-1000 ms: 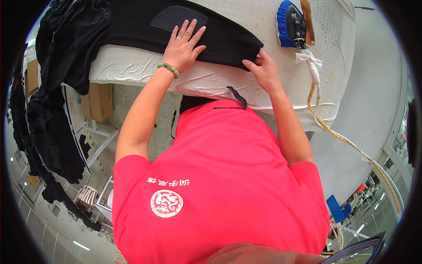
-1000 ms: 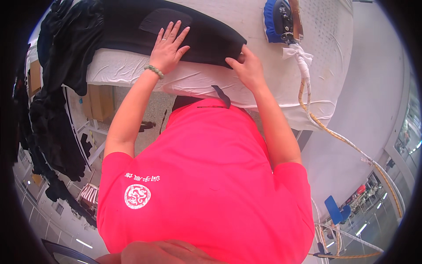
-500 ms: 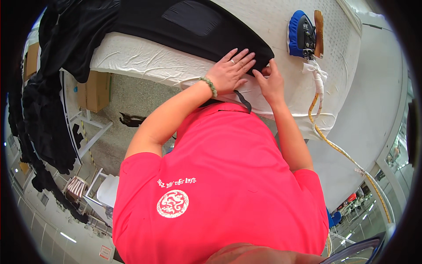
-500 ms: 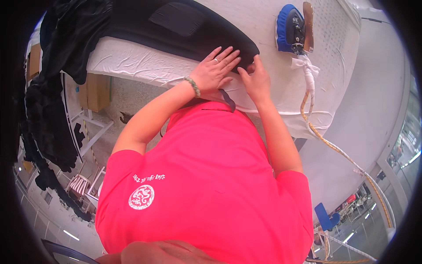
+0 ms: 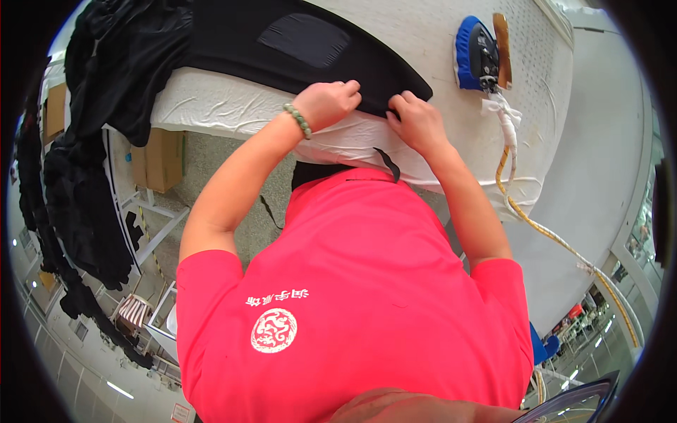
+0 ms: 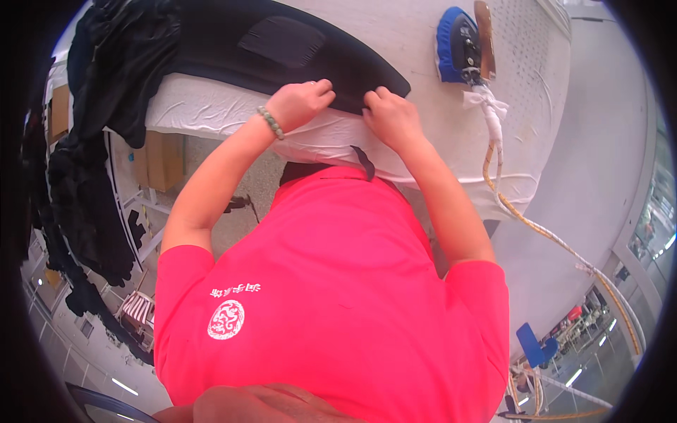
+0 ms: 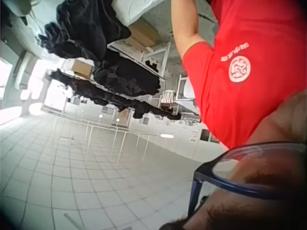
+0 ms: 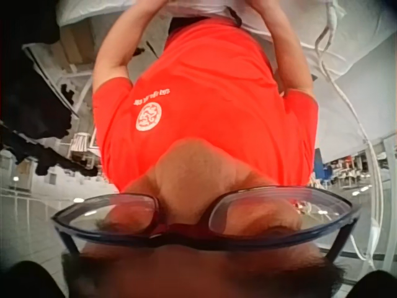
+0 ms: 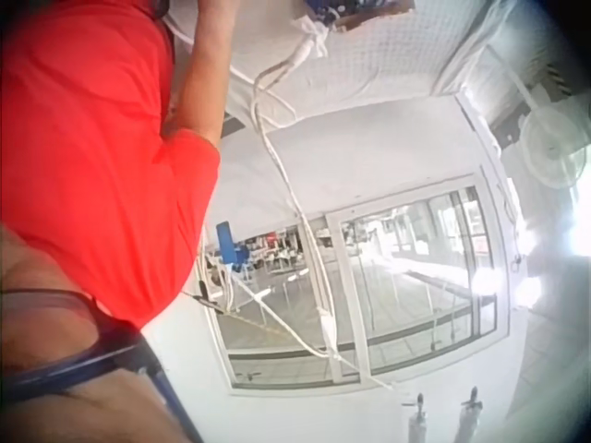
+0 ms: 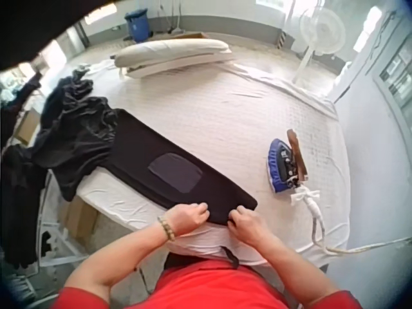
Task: Ironing a black garment on a pressing table.
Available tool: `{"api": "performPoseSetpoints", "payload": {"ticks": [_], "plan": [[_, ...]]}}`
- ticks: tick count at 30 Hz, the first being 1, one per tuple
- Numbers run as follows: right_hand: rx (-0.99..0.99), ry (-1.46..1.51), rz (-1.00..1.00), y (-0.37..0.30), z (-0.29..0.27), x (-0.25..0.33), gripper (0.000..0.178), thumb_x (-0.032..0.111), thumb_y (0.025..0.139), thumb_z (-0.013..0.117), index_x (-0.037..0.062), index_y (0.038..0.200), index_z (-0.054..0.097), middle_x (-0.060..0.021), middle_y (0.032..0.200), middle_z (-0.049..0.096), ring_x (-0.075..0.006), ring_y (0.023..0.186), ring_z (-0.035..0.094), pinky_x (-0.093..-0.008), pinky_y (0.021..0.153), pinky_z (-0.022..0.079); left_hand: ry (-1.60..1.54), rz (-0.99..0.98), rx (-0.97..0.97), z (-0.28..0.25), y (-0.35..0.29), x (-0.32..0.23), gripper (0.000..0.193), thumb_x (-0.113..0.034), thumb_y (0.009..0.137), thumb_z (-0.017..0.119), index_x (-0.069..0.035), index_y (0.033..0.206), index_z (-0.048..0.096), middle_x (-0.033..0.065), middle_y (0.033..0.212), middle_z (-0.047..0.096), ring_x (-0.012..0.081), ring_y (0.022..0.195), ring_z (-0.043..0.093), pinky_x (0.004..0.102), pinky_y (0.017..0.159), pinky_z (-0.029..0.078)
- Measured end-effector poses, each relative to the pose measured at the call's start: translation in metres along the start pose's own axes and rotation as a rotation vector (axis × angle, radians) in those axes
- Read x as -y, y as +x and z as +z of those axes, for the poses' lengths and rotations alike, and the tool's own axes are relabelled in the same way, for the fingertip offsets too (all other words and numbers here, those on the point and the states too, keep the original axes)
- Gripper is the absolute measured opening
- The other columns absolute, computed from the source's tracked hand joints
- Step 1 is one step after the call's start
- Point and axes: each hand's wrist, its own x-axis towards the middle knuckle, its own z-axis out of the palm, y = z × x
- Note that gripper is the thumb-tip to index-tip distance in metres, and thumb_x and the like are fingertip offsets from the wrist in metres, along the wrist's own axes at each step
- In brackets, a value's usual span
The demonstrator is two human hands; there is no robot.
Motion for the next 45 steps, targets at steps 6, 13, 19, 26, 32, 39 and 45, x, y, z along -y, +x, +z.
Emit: {"api": "performPoseSetpoints", "payload": {"ticks": [6, 13, 19, 26, 32, 39, 45], "plan": [[-0.106, -0.050, 0.007, -0.012, 0.013, 0.002, 0.010, 0.012, 0.087, 0.068, 0.0110, 0.089, 0.059, -0.0099, 0.086, 0.058, -0.0329, 0.074, 0.065, -0.0437, 0.060, 0.053, 0.267, 0.040, -0.130, 0.006, 0.002, -0.010, 0.008, -0.020, 0.083, 0.059, -0.017, 0.075, 0.058, 0.0025, 0.076, 0.054, 0.0150, 0.058, 0.057, 0.0293, 0.045, 0.046], [-0.077, -0.044, -0.128, -0.035, 0.001, 0.020, 0.012, 0.009, 0.086, 0.067, 0.0073, 0.097, 0.063, -0.0096, 0.091, 0.060, -0.0296, 0.084, 0.063, -0.0421, 0.069, 0.053, 0.037, -0.105, -0.452, 0.015, -0.010, -0.053, 0.011, -0.019, 0.078, 0.064, -0.010, 0.082, 0.061, 0.0038, 0.085, 0.057, 0.0195, 0.086, 0.059, 0.0351, 0.076, 0.048], [-0.113, -0.033, -0.174, -0.017, -0.011, 0.037, 0.013, 0.007, 0.087, 0.065, 0.0032, 0.099, 0.065, -0.0122, 0.101, 0.062, -0.0321, 0.091, 0.062, -0.0424, 0.078, 0.052, -0.134, -0.186, -0.285, 0.012, -0.013, -0.063, 0.014, -0.018, 0.079, 0.068, -0.007, 0.087, 0.063, 0.0050, 0.091, 0.060, 0.0216, 0.092, 0.060, 0.0355, 0.083, 0.049], [0.028, -0.005, -0.118, -0.027, -0.005, 0.023, 0.025, 0.006, 0.087, 0.067, 0.0026, 0.112, 0.065, -0.0136, 0.113, 0.062, -0.0337, 0.103, 0.061, -0.0413, 0.087, 0.052, 0.090, -0.223, -0.384, -0.007, -0.056, -0.009, 0.018, -0.018, 0.078, 0.070, -0.007, 0.091, 0.065, 0.0061, 0.098, 0.062, 0.0243, 0.103, 0.060, 0.0407, 0.092, 0.049], [-0.049, -0.007, -0.161, -0.039, -0.004, 0.028, 0.030, 0.004, 0.087, 0.065, 0.0003, 0.117, 0.066, -0.0152, 0.116, 0.063, -0.0348, 0.106, 0.062, -0.0421, 0.090, 0.052, 0.220, -0.657, -0.482, -0.044, -0.108, 0.040, 0.024, -0.021, 0.082, 0.073, -0.006, 0.100, 0.068, 0.0071, 0.102, 0.063, 0.0258, 0.109, 0.060, 0.0436, 0.099, 0.048], [0.031, 0.005, -0.138, -0.045, -0.015, 0.022, 0.033, 0.006, 0.088, 0.067, -0.0001, 0.121, 0.065, -0.0157, 0.119, 0.063, -0.0359, 0.110, 0.061, -0.0421, 0.094, 0.051, -0.086, -0.187, -0.395, -0.023, -0.075, 0.007, 0.024, -0.020, 0.081, 0.075, -0.005, 0.099, 0.069, 0.0096, 0.100, 0.063, 0.0288, 0.106, 0.061, 0.0453, 0.102, 0.047], [-0.358, 0.116, 0.187, -0.017, -0.024, 0.007, 0.047, 0.015, 0.089, 0.075, -0.0010, 0.129, 0.058, -0.0167, 0.122, 0.063, -0.0322, 0.109, 0.062, -0.0401, 0.094, 0.050, 0.265, -0.782, -0.327, -0.028, -0.080, 0.068, 0.060, -0.035, 0.093, 0.065, -0.005, 0.143, 0.053, 0.0177, 0.155, 0.044, 0.0402, 0.146, 0.035, 0.0553, 0.120, 0.027]]}}
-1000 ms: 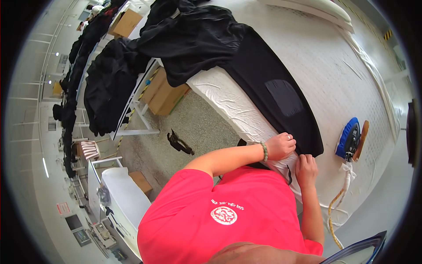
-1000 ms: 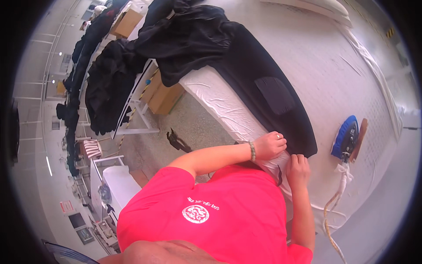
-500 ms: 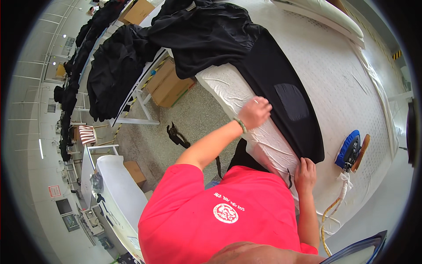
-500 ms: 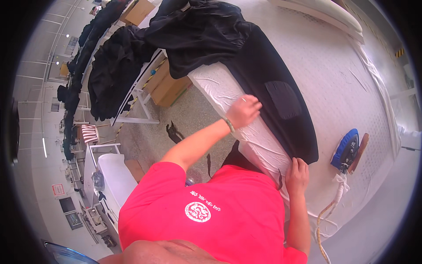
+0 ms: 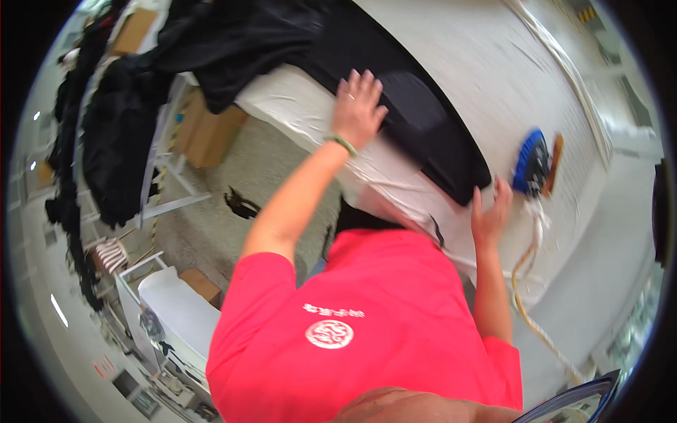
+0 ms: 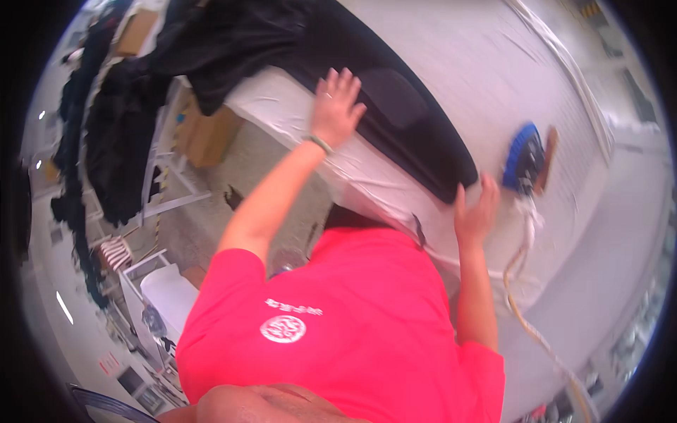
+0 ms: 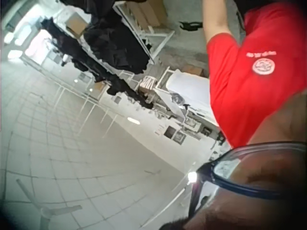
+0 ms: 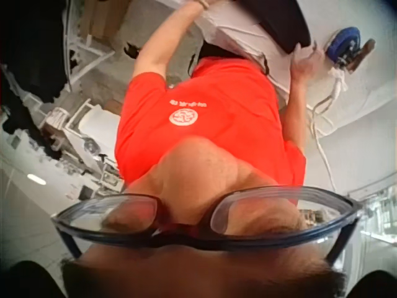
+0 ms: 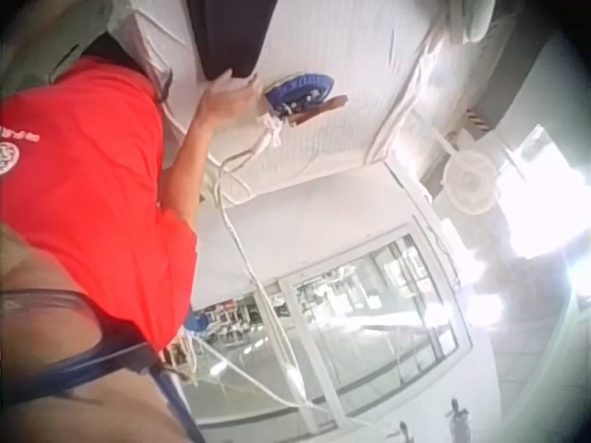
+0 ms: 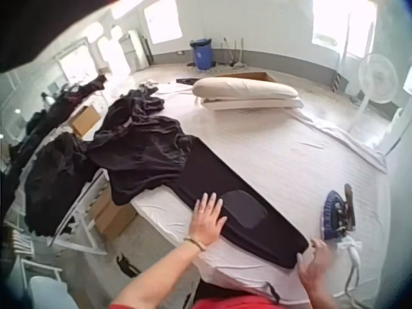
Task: Ironing a black garment on a pressing table.
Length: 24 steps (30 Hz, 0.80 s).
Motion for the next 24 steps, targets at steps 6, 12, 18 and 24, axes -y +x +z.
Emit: {"api": "performPoseSetpoints", "payload": {"ticks": [6, 12, 18, 24], "plan": [[0.414, 0.188, 0.682, 0.007, 0.018, -0.038, 0.065, 0.034, 0.081, 0.085, -0.0007, 0.129, 0.058, -0.0153, 0.107, 0.069, -0.0256, 0.099, 0.067, -0.0392, 0.087, 0.052, -0.276, 0.298, 0.316, 0.030, -0.015, -0.099, 0.073, -0.045, 0.093, 0.063, -0.008, 0.153, 0.043, 0.0160, 0.163, 0.034, 0.0344, 0.153, 0.026, 0.0521, 0.125, 0.017], [0.256, 0.088, 0.398, 0.019, -0.015, -0.049, 0.054, 0.028, 0.086, 0.080, -0.0001, 0.127, 0.058, -0.0163, 0.106, 0.069, -0.0275, 0.099, 0.067, -0.0395, 0.088, 0.052, -0.488, 0.633, 0.401, 0.032, -0.073, -0.193, 0.081, -0.050, 0.089, 0.064, -0.002, 0.151, 0.042, 0.0154, 0.163, 0.034, 0.0310, 0.154, 0.025, 0.0505, 0.127, 0.014], [-0.108, -0.594, 0.149, 0.087, -0.057, -0.106, 0.068, 0.033, 0.091, 0.073, -0.0021, 0.144, 0.047, -0.0239, 0.137, 0.057, -0.0384, 0.129, 0.053, -0.0459, 0.108, 0.043, -0.620, 0.665, 0.399, 0.039, -0.077, -0.195, 0.082, -0.046, 0.088, 0.067, -0.003, 0.152, 0.041, 0.0143, 0.164, 0.032, 0.0309, 0.155, 0.023, 0.0492, 0.127, 0.013], [-0.114, -0.715, -0.105, 0.082, -0.047, -0.083, 0.072, 0.035, 0.092, 0.071, -0.0026, 0.148, 0.045, -0.0276, 0.146, 0.050, -0.0394, 0.137, 0.047, -0.0483, 0.115, 0.037, -0.167, 0.188, 0.291, 0.019, -0.047, -0.051, 0.087, -0.050, 0.091, 0.065, -0.007, 0.158, 0.032, 0.0149, 0.167, 0.026, 0.0340, 0.156, 0.017, 0.0532, 0.126, 0.013]]}}
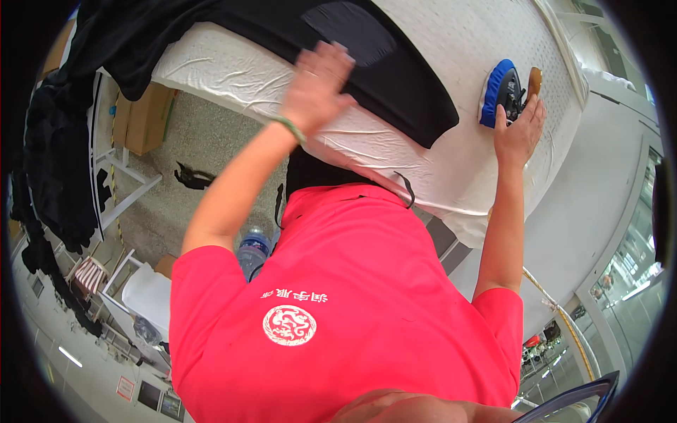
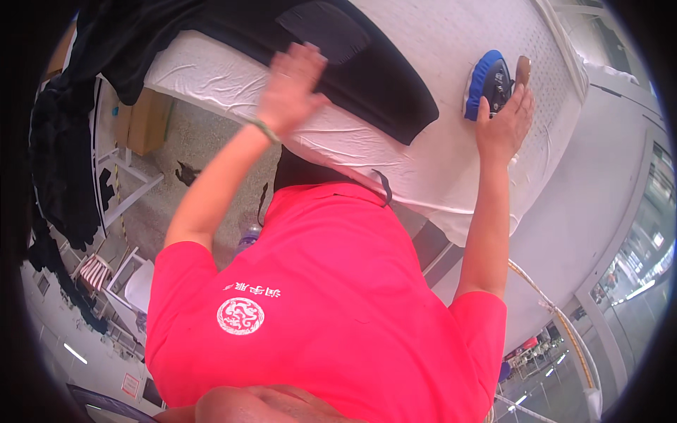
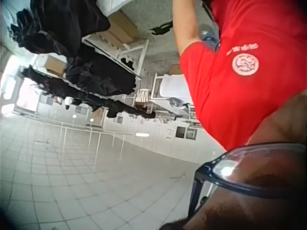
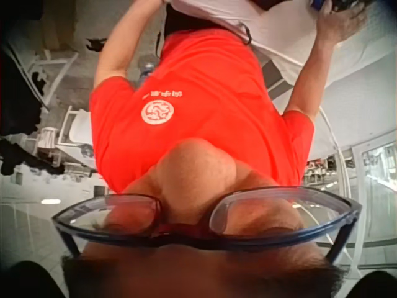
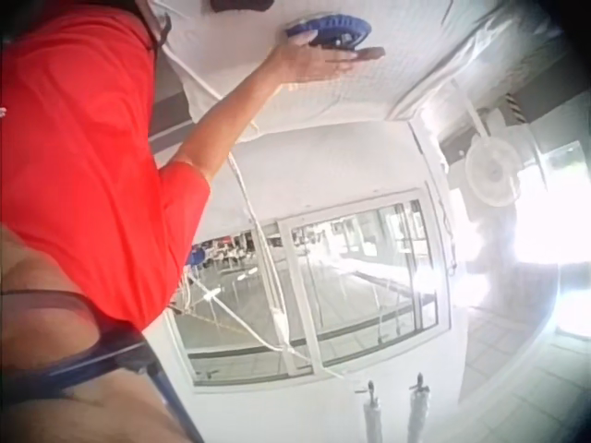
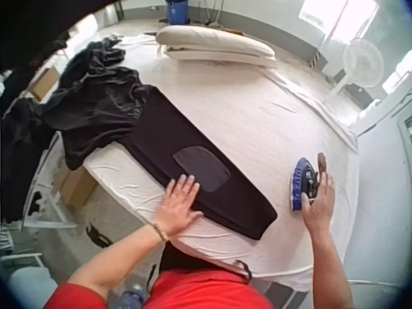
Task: Ironing a black garment on a pressing table.
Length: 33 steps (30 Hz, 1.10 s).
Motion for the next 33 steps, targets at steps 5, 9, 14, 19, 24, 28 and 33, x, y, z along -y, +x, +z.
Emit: {"api": "performPoseSetpoints", "payload": {"ticks": [5, 9, 14, 19, 24, 28, 33], "plan": [[0.215, 0.515, -0.348, 0.001, -0.008, 0.126, 0.067, 0.032, 0.093, 0.069, 0.0069, 0.150, 0.045, -0.0188, 0.153, 0.046, -0.0377, 0.143, 0.041, -0.0504, 0.120, 0.030, 0.126, -0.265, -0.211, -0.020, -0.013, 0.087, 0.093, -0.061, 0.095, 0.056, -0.005, 0.161, 0.024, 0.0190, 0.168, 0.020, 0.0358, 0.157, 0.015, 0.0557, 0.124, 0.014], [0.294, 0.737, -0.521, 0.022, -0.002, 0.239, 0.067, 0.037, 0.093, 0.068, 0.0114, 0.151, 0.046, -0.0164, 0.154, 0.046, -0.0349, 0.143, 0.042, -0.0493, 0.120, 0.029, 0.100, -0.382, -0.237, -0.016, -0.010, 0.084, 0.101, -0.070, 0.092, 0.052, -0.001, 0.160, 0.022, 0.0201, 0.168, 0.018, 0.0367, 0.156, 0.015, 0.0564, 0.124, 0.013], [0.312, 0.773, -0.755, 0.074, 0.058, 0.303, 0.062, 0.038, 0.096, 0.063, 0.0131, 0.151, 0.046, -0.0152, 0.158, 0.042, -0.0334, 0.146, 0.038, -0.0477, 0.122, 0.027, 0.137, -0.477, -0.145, -0.013, -0.006, 0.078, 0.113, -0.077, 0.087, 0.052, 0.002, 0.160, 0.019, 0.0209, 0.168, 0.016, 0.0380, 0.156, 0.014, 0.0567, 0.124, 0.011], [0.235, 0.630, -0.403, 0.128, 0.092, 0.328, 0.067, 0.048, 0.101, 0.053, 0.0119, 0.156, 0.038, -0.0216, 0.162, 0.034, -0.0375, 0.151, 0.028, -0.0494, 0.125, 0.016, 0.038, -0.535, -0.106, -0.022, -0.007, 0.077, 0.117, -0.079, 0.084, 0.053, 0.003, 0.160, 0.018, 0.0209, 0.169, 0.015, 0.0398, 0.156, 0.013, 0.0576, 0.125, 0.009], [0.486, 0.696, -1.071, 0.144, 0.071, 0.389, 0.063, 0.044, 0.102, 0.052, 0.0096, 0.153, 0.042, -0.0219, 0.161, 0.035, -0.0373, 0.151, 0.029, -0.0484, 0.124, 0.021, 0.004, -0.577, 0.051, -0.034, -0.007, 0.078, 0.117, -0.079, 0.084, 0.052, 0.005, 0.159, 0.019, 0.0235, 0.168, 0.012, 0.0419, 0.156, 0.007, 0.0595, 0.124, 0.005], [0.383, 0.574, -0.525, 0.191, 0.095, 0.411, 0.061, 0.044, 0.103, 0.049, 0.0093, 0.153, 0.043, -0.0205, 0.161, 0.035, -0.0367, 0.151, 0.030, -0.0485, 0.124, 0.021, -0.047, -0.530, 0.023, -0.033, -0.007, 0.078, 0.116, -0.076, 0.084, 0.054, 0.008, 0.157, 0.022, 0.0266, 0.167, 0.013, 0.0445, 0.156, 0.008, 0.0612, 0.123, 0.005], [0.399, 0.738, -0.801, 0.175, 0.077, 0.438, 0.059, 0.042, 0.103, 0.050, 0.0092, 0.152, 0.044, -0.0224, 0.161, 0.035, -0.0360, 0.151, 0.030, -0.0479, 0.124, 0.020, -0.008, -0.547, 0.060, -0.037, -0.004, 0.083, 0.117, -0.076, 0.086, 0.054, 0.011, 0.156, 0.020, 0.0269, 0.167, 0.015, 0.0446, 0.155, 0.012, 0.0605, 0.123, 0.010]]}}
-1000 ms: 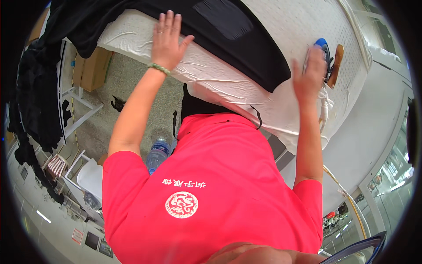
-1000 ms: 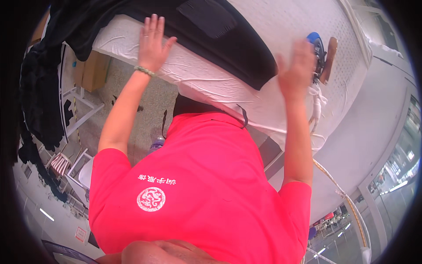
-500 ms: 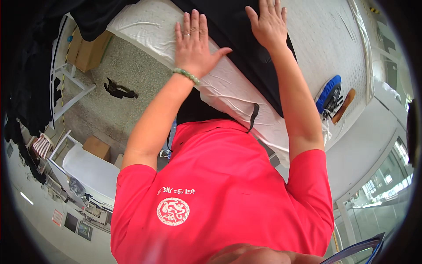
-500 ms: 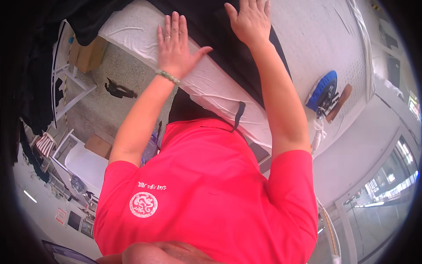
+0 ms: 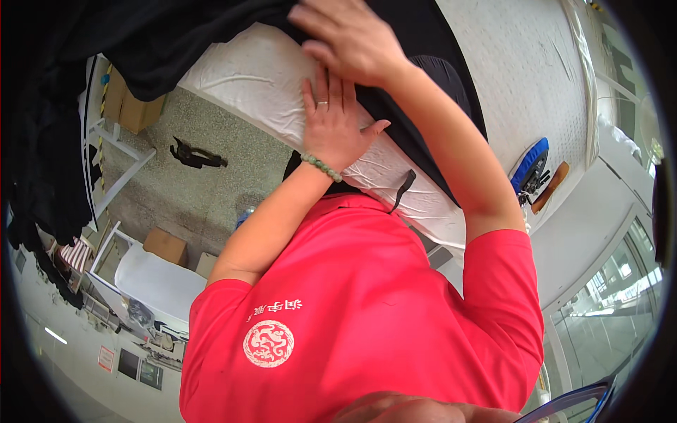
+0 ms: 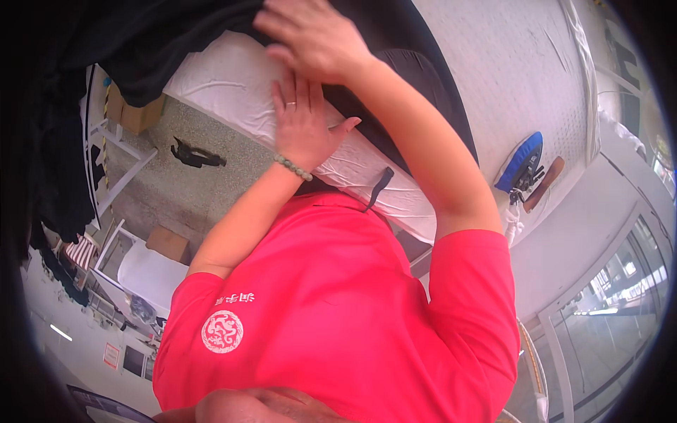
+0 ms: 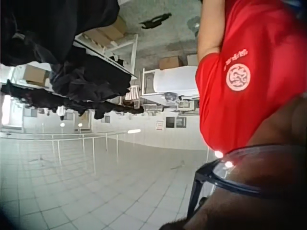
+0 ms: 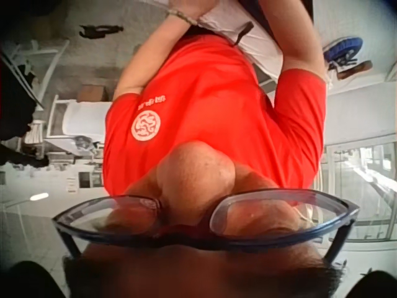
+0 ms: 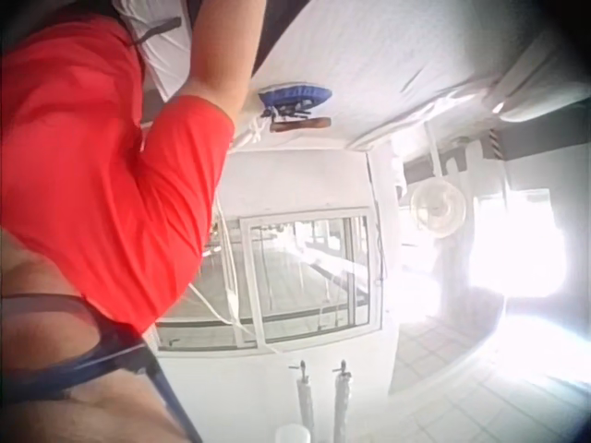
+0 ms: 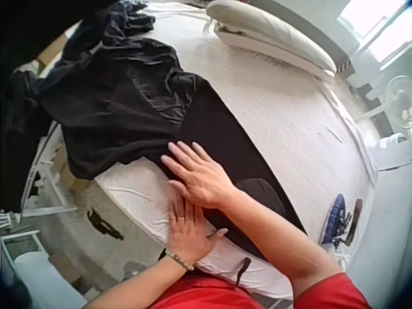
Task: Ironing a black garment on a pressing table.
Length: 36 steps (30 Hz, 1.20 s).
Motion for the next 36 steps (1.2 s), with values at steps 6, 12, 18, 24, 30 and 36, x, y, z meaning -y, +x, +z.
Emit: {"api": "performPoseSetpoints", "payload": {"ticks": [6, 12, 18, 24, 30, 36], "plan": [[-0.448, -0.228, 0.300, -0.030, 0.011, -0.050, 0.056, 0.036, 0.101, 0.054, 0.0091, 0.150, 0.047, -0.0252, 0.149, 0.050, -0.0376, 0.140, 0.046, -0.0467, 0.116, 0.036, -0.018, 0.051, -0.051, 0.000, -0.003, 0.002, 0.109, -0.070, 0.089, 0.056, 0.008, 0.157, 0.022, 0.0265, 0.167, 0.016, 0.0441, 0.155, 0.013, 0.0594, 0.123, 0.011], [-0.010, -0.067, 0.235, -0.223, -0.025, 0.010, 0.055, 0.029, 0.094, 0.066, 0.0156, 0.145, 0.054, -0.0153, 0.155, 0.045, -0.0354, 0.145, 0.040, -0.0502, 0.121, 0.028, -0.029, 0.144, -0.107, 0.004, 0.001, 0.004, 0.098, -0.063, 0.093, 0.056, 0.002, 0.159, 0.024, 0.0210, 0.168, 0.018, 0.0412, 0.156, 0.013, 0.0577, 0.124, 0.011], [-0.102, -0.286, 0.544, -0.400, -0.063, -0.018, 0.053, 0.016, 0.093, 0.067, 0.0091, 0.144, 0.055, -0.0177, 0.155, 0.045, -0.0367, 0.145, 0.041, -0.0517, 0.121, 0.027, -0.034, 0.448, 0.012, 0.028, -0.003, -0.062, 0.090, -0.055, 0.094, 0.059, -0.002, 0.159, 0.026, 0.0166, 0.168, 0.021, 0.0345, 0.157, 0.016, 0.0530, 0.125, 0.012], [-0.533, -0.677, 0.791, -0.446, -0.145, -0.102, 0.063, 0.028, 0.091, 0.070, -0.0029, 0.143, 0.051, -0.0236, 0.150, 0.048, -0.0406, 0.141, 0.044, -0.0516, 0.116, 0.034, -0.199, 0.857, 0.182, 0.079, -0.062, -0.197, 0.089, -0.051, 0.089, 0.065, -0.001, 0.156, 0.034, 0.0153, 0.167, 0.025, 0.0314, 0.156, 0.018, 0.0489, 0.127, 0.011], [-0.299, -0.276, 1.235, -0.447, -0.172, -0.121, 0.056, 0.033, 0.088, 0.074, -0.0065, 0.125, 0.059, -0.0253, 0.113, 0.066, -0.0397, 0.107, 0.064, -0.0478, 0.088, 0.050, -0.233, 0.900, 0.202, 0.095, -0.095, -0.242, 0.090, -0.050, 0.088, 0.065, 0.002, 0.155, 0.034, 0.0159, 0.166, 0.025, 0.0308, 0.157, 0.016, 0.0463, 0.128, 0.010], [-0.372, 0.482, 1.641, -0.450, -0.191, -0.172, 0.039, 0.039, 0.089, 0.077, 0.0035, 0.083, 0.062, -0.0040, 0.065, 0.057, -0.0147, 0.054, 0.057, -0.0317, 0.052, 0.048, -0.254, 0.897, 0.176, 0.099, -0.102, -0.244, 0.090, -0.049, 0.089, 0.065, 0.002, 0.156, 0.032, 0.0165, 0.167, 0.024, 0.0310, 0.157, 0.016, 0.0451, 0.129, 0.009]]}}
